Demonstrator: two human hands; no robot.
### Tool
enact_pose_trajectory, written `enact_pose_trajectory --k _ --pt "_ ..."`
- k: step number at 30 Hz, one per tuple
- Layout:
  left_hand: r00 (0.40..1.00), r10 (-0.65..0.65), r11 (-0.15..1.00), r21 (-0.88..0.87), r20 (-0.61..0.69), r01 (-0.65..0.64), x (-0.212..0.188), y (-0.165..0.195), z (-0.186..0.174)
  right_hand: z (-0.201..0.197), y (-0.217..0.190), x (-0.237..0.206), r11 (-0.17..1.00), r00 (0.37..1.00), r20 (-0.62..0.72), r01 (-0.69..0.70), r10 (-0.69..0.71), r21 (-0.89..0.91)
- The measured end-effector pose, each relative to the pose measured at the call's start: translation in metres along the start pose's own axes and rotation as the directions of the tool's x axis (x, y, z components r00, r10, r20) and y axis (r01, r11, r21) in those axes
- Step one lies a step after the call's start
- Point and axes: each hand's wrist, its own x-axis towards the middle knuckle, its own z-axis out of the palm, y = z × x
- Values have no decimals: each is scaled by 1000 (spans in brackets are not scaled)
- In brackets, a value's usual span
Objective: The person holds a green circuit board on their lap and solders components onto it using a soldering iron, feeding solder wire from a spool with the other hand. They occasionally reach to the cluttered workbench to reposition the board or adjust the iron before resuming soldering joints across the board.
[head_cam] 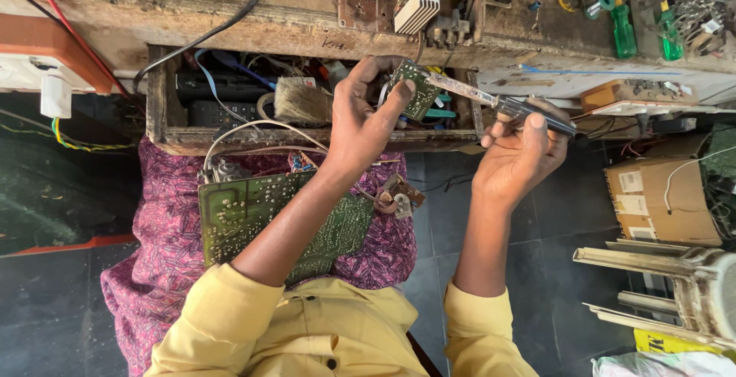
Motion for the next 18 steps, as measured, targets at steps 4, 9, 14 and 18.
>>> enact_pose_trajectory --k 4,9,14,18 --pt "998 -58 997 -45 -11 58 0 0 0 -1 4 1 999 999 -23 -35 35 1" --pt "1000 -18 1000 -25 -4 18 1 -2 0 0 1 -2 1000 999 -51 8 -8 -6" --pt "1000 -5 1000 -28 -3 5 0 -5 -1 4 -6 -10 994 996 23 87 -86 -66" --pt "1000 -10 998 -58 -2 10 0 -4 0 9 -6 -19 957 962 113 262 -249 -123"
